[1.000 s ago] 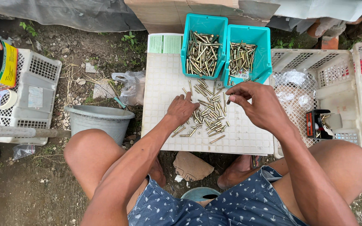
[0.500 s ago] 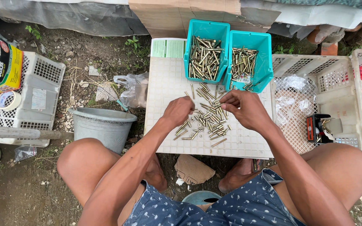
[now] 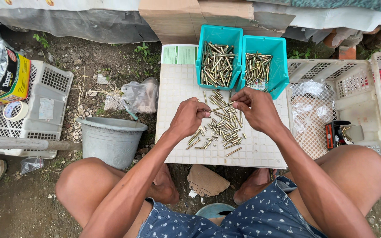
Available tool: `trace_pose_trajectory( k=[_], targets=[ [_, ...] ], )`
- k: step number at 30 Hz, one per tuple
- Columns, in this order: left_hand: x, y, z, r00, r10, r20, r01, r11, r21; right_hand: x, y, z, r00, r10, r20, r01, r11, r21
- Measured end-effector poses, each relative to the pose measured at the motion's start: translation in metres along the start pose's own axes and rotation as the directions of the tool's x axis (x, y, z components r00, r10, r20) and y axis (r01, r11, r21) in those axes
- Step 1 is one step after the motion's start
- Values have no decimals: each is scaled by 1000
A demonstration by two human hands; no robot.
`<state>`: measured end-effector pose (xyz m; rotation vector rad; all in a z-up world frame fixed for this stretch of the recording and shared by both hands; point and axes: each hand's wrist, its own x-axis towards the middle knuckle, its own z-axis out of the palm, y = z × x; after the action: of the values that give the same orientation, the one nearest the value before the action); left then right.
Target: The person sits on the ground and sorts brass bullet casings by hand. They pick up individual casings from a pile on a white tiled surface, inspect them, and place them into two teal plastic bins.
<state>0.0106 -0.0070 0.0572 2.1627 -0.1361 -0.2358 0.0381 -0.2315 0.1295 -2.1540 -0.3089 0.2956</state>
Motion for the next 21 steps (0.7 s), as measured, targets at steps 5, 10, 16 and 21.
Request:
trace_pose_trajectory(
  k=[5, 10, 16, 21],
  targets=[
    [1, 1, -1, 1000, 15, -1, -15, 1000, 1, -1, -6, -1, 1000, 3, 8, -3, 1000, 21],
    [-1, 11, -5, 1000, 15, 2, -15, 1000, -22, -3, -9, -2, 1000, 0, 7, 0, 1000, 25],
    [-9, 37, -4, 1000, 2, 17, 4, 954, -298, -4, -12, 6, 999, 8, 48, -8, 1000, -12],
    [-7, 36, -3, 991, -107, 82, 135, 832, -538, 7, 12, 16, 996, 48, 76, -58, 988, 143]
  ],
)
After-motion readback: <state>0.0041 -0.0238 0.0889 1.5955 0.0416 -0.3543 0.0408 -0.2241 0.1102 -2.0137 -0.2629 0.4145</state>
